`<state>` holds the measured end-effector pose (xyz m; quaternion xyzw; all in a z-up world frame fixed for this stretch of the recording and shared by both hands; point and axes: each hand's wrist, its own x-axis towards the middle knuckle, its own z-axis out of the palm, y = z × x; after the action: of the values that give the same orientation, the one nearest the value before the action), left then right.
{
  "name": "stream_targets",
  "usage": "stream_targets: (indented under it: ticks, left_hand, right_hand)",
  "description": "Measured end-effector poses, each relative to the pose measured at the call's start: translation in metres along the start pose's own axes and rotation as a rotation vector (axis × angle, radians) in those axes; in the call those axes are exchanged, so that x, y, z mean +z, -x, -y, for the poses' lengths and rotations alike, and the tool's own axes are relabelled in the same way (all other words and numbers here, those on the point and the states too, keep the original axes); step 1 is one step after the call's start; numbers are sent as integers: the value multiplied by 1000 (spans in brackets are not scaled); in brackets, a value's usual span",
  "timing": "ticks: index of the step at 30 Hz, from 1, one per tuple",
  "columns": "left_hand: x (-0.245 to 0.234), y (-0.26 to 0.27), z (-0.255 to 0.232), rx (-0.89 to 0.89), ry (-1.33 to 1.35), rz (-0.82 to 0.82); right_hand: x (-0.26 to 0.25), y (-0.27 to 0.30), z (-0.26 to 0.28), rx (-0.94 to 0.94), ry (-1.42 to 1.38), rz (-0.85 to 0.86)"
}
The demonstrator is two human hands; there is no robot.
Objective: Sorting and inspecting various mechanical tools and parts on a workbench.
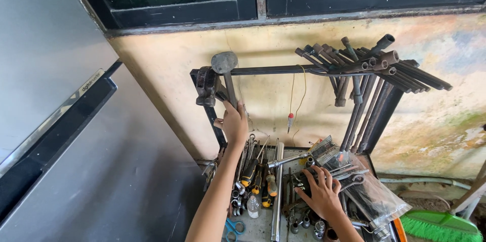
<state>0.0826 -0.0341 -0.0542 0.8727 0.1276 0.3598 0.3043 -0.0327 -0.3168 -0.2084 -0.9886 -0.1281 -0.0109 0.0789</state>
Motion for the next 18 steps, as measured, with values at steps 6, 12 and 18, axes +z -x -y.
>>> stream_targets:
  ticks: [6, 12, 18]
  left_hand:
    - [19, -10, 32, 9, 9, 28]
    - [9, -15, 35, -109, 132, 232]
    - [23, -20, 61, -76, 311, 253]
  right_hand:
    - [-3, 0, 2, 14, -17, 12]
    - [-5, 1, 4, 10, -9, 12]
    - [-2, 1, 1, -10, -23, -31]
